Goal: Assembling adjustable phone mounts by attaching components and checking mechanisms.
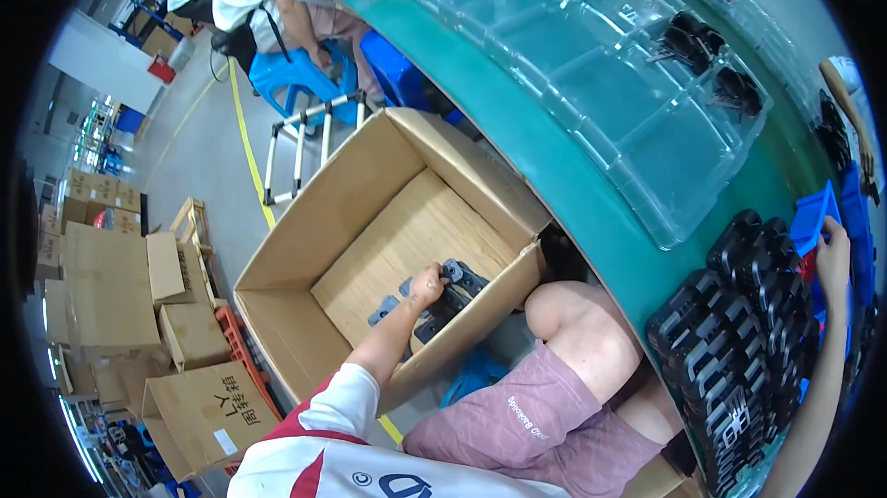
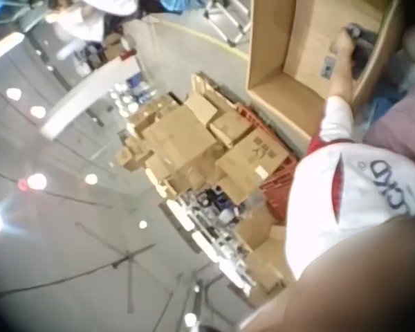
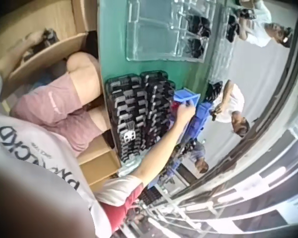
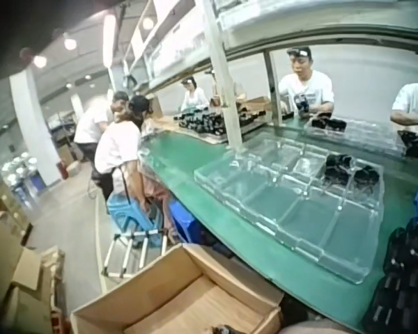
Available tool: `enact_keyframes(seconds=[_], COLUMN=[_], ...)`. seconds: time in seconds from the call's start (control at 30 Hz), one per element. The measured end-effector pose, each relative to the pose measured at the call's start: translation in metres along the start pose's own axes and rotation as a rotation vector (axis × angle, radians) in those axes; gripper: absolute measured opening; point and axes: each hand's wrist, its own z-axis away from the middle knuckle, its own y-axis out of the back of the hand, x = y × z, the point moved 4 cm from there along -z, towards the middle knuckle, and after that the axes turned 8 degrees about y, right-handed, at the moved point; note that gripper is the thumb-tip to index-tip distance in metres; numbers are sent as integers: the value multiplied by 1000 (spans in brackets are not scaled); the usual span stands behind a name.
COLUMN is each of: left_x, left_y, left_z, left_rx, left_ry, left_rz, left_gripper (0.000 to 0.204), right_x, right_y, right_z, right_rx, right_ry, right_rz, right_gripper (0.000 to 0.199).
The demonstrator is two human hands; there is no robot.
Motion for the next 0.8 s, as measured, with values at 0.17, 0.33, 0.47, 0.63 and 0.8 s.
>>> enact_keyframes(seconds=[0.17,0.33,0.47,0.63,0.8], left_x=[14,73,149,227,290], left_y=[60,124,164,159,130], left_z=[43,139,235,318,391], left_rx=[269,-181,-329,-697,-857], left_ry=[-142,-147,-386,-506,-665], left_rz=[199,1458,1579,1649,1285], left_gripper=[23,36,41,47,44], right_x=[-63,-153,-210,-270,-287], right_y=[31,86,91,74,40], right_z=[12,97,172,221,253], right_rx=[272,456,506,440,362], right_ry=[-273,-335,-306,-290,-263], right_rz=[-419,-979,-1289,-1516,-1551], right_gripper=[26,34,24,18,24])
